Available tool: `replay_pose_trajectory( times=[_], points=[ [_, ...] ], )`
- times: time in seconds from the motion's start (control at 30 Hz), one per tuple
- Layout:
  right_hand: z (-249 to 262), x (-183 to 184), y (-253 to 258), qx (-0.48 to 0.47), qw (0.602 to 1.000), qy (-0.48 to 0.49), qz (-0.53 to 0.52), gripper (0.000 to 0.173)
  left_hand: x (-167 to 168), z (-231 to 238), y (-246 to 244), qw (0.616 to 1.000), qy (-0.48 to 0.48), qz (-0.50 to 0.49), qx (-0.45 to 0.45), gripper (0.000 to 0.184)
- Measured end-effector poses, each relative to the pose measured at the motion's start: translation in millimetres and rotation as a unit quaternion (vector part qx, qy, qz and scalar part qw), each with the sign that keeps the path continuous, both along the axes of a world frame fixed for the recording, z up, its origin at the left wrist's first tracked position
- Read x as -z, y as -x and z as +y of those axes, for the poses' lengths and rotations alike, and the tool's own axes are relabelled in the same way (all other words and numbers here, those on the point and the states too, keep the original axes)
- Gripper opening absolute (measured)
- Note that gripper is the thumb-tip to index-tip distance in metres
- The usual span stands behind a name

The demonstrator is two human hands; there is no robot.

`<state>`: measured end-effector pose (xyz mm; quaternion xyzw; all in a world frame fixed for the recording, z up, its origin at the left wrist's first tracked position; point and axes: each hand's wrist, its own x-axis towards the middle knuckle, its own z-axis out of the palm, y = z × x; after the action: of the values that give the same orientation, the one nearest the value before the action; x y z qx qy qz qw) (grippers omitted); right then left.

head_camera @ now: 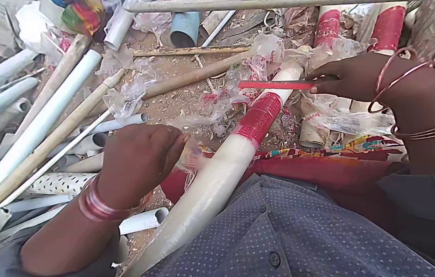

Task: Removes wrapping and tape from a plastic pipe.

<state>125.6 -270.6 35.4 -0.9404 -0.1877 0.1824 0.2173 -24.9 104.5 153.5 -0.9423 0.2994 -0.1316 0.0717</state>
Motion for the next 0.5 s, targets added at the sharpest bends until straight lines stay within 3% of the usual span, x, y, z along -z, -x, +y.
replay_pose_trajectory(
  times=[0.1, 0.27, 0.5],
  points=[
    [5.6, -4.5, 7.5, -0.009, 1.000, -0.013, -0.002, 0.031, 17.6, 5.0, -7.3, 0.999, 0.024, -0.006, -0.038, 0.041],
    [16.9, -6.9, 22.6, -0.043, 0.998, -0.043, 0.011, 0.029, 21.0, 2.1, 2.3, 1.000, 0.022, -0.001, -0.021, 0.040],
    [22.0, 8.7, 27.1, -0.080, 0.995, -0.055, -0.027, 0.027, 17.2, 5.9, -0.6, 0.977, 0.040, 0.129, -0.164, 0.067]
  ],
)
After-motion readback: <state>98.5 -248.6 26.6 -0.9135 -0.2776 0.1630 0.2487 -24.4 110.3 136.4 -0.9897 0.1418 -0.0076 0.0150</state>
